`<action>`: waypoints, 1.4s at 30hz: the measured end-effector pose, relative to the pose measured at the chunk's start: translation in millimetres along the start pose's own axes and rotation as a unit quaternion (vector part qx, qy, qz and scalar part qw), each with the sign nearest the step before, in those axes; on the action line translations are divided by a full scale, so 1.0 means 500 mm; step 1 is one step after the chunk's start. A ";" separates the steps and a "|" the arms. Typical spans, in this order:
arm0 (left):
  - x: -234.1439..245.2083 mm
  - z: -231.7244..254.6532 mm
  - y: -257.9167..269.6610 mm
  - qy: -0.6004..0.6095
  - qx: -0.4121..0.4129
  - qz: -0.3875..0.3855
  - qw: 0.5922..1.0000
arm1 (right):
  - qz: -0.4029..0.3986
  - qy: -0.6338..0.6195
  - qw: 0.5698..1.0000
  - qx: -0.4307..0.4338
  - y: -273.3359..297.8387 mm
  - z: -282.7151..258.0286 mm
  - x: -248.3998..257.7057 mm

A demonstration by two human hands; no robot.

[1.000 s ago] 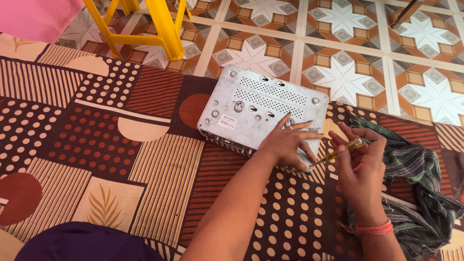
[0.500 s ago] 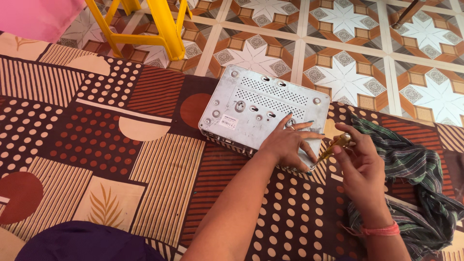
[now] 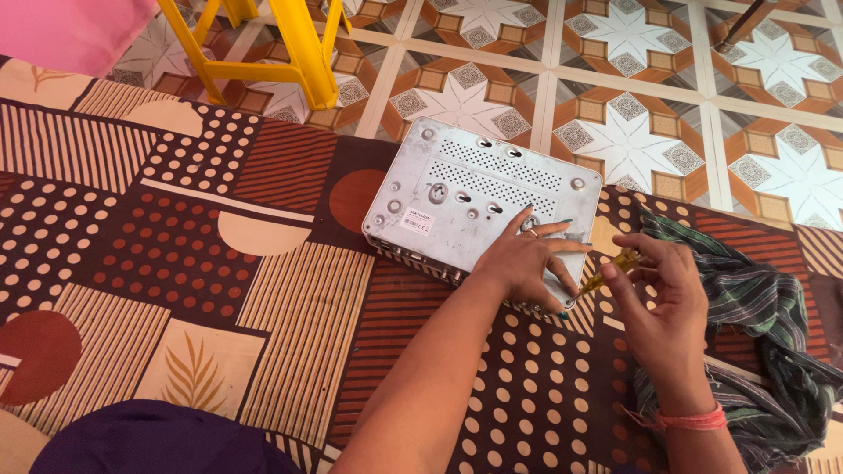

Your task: The person uses a screwdriver to remove screws from the back panel of a silver electronic device placed on a patterned floor mat. The person systematically unscrews multiple fasteners around the device's perimeter.

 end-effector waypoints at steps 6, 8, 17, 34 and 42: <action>0.001 -0.001 0.001 0.006 -0.009 0.007 1.000 | 0.029 -0.134 0.990 -0.020 -0.003 -0.013 0.001; 0.000 -0.001 0.001 -0.002 -0.011 0.005 1.000 | 0.020 -0.139 0.989 -0.036 -0.003 -0.007 0.003; -0.001 -0.004 -0.002 0.002 -0.014 0.009 1.000 | 0.046 -0.246 0.966 -0.060 -0.002 0.048 0.020; -0.013 -0.010 -0.012 0.011 0.004 0.020 1.000 | 0.109 -0.304 0.944 -0.063 -0.003 0.076 0.039; -0.025 -0.019 -0.026 0.057 0.042 0.045 0.997 | 0.124 -0.318 0.939 -0.045 0.002 0.089 0.044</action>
Point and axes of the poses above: each hand's wrist, its own y-axis away from the middle knuckle, its own x-axis out of the back of the hand, z = x × y, the point moved 3 cm from there along -y, towards the middle knuckle, and after that the axes turned 5 degrees about -y, right-handed, at the moved point
